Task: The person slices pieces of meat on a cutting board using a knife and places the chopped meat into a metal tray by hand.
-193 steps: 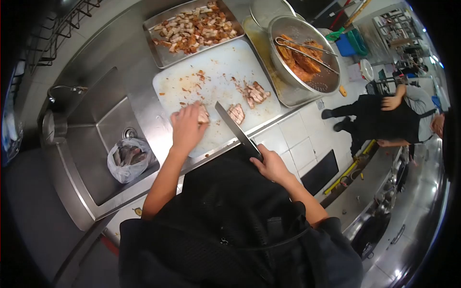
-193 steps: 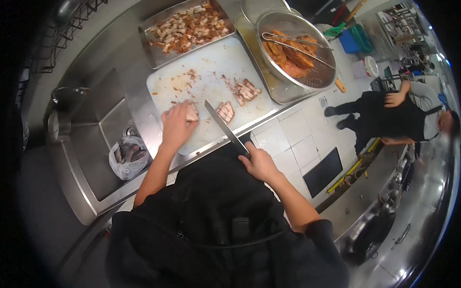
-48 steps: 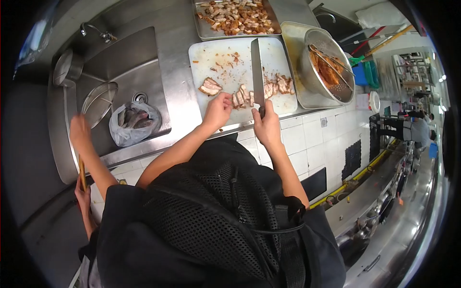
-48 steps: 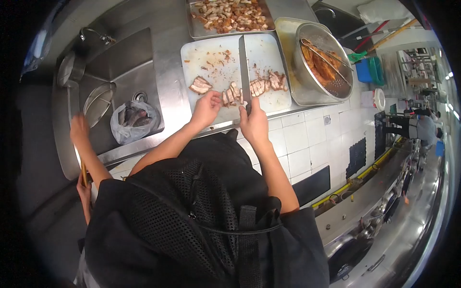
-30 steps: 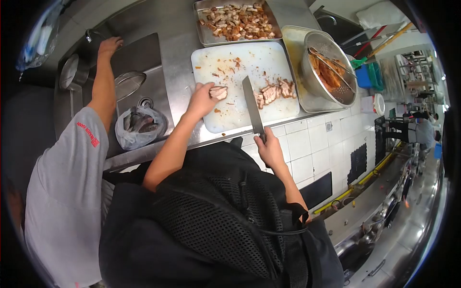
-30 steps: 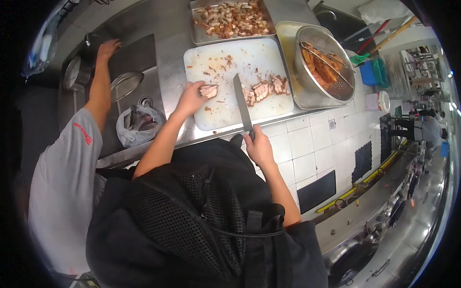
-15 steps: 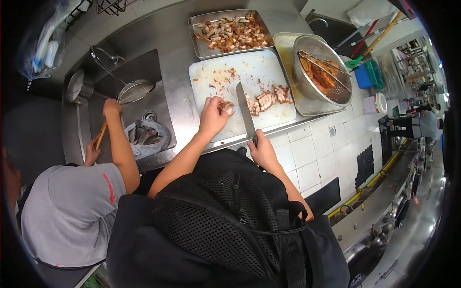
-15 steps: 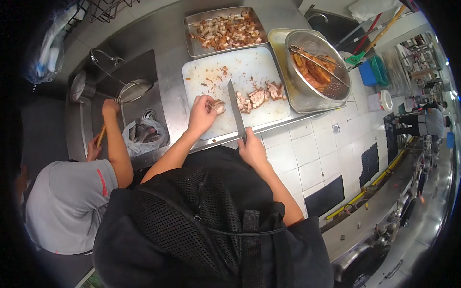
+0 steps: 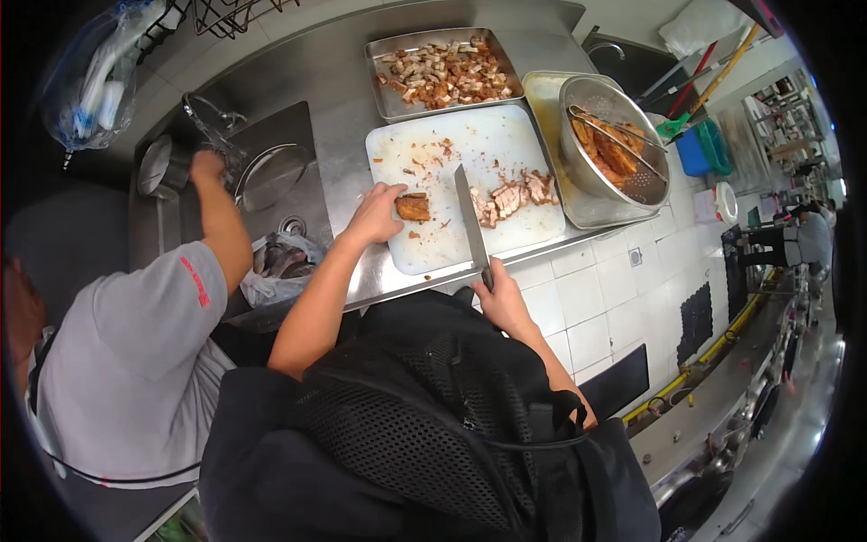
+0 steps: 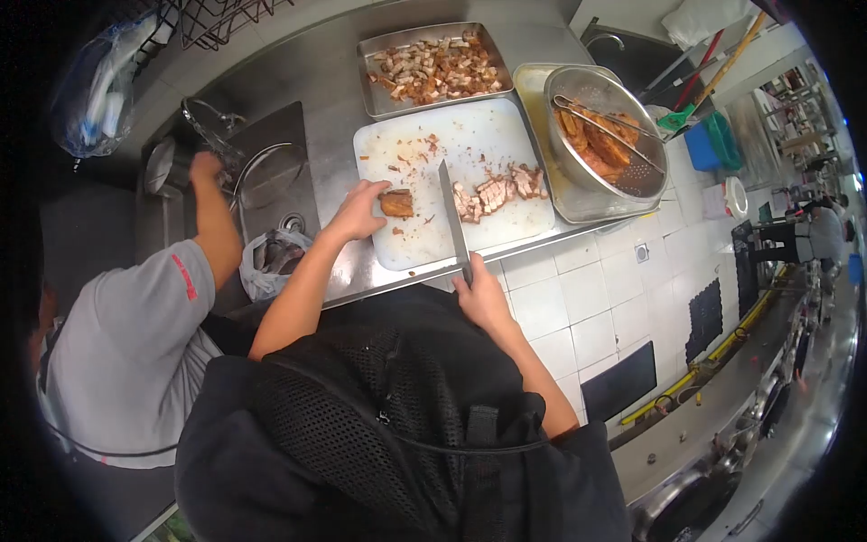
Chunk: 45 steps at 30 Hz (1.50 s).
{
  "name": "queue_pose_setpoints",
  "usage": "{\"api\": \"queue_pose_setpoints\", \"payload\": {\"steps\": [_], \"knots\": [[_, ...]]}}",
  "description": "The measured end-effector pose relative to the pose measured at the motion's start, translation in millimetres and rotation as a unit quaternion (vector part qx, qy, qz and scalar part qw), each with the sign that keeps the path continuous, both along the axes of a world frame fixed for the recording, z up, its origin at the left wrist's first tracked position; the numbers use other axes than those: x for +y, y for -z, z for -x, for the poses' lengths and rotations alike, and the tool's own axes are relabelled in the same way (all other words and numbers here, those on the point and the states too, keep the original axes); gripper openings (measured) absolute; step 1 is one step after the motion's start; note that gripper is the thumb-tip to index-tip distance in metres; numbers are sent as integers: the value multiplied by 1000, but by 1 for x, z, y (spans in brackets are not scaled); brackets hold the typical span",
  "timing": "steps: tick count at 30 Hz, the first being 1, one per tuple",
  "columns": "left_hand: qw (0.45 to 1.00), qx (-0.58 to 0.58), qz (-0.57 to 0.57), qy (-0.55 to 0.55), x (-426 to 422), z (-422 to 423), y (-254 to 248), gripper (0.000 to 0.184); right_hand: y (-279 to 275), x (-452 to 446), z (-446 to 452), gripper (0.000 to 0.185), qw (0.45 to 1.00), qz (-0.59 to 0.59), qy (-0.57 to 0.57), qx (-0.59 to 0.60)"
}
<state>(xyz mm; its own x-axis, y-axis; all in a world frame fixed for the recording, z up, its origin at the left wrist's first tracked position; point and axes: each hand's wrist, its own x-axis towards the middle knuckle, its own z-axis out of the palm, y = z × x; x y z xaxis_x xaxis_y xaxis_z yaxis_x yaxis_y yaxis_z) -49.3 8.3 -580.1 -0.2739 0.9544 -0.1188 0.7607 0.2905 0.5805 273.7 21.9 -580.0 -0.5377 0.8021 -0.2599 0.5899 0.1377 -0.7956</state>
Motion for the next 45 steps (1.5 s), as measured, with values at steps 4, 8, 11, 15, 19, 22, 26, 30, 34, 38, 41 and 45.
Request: {"api": "queue_pose_setpoints", "payload": {"steps": [4,8,11,15,19,22,26,30,34,38,41,45], "knots": [[997,-3,44,61,6,-23,5,60,-5,1,1,48,1000,-24,19,-1],[998,-7,29,49,-4,-76,9,57,-41,-3,19,46,999,-28,38,8],[999,-23,-9,44,-10,-81,10,56,-79,2,41,40,979,-157,65,116],[996,-68,-23,53,-17,-67,17,53,-79,2,49,38,976,-135,79,153],[995,-73,-8,62,-14,-68,14,49,-12,10,52,28,994,-40,-22,-96],[995,-76,-4,61,-18,-70,15,48,-2,8,54,29,992,-81,-32,-94],[994,-75,-53,55,-19,-67,20,47,-12,12,54,28,993,-80,-4,-89],[992,-83,-90,18,-24,-63,32,44,-85,6,65,24,993,-75,79,49],[991,-108,-75,-1,-24,-70,35,31,-30,-4,68,30,994,-104,27,-18],[993,-94,-76,7,-27,-74,39,27,-15,15,65,31,998,-24,-11,-63],[992,-82,-97,18,-23,-73,35,28,-16,20,69,31,996,-35,-13,-84],[990,-76,-122,-1,-27,-72,34,26,-57,10,75,29,997,-63,16,-41]]}}
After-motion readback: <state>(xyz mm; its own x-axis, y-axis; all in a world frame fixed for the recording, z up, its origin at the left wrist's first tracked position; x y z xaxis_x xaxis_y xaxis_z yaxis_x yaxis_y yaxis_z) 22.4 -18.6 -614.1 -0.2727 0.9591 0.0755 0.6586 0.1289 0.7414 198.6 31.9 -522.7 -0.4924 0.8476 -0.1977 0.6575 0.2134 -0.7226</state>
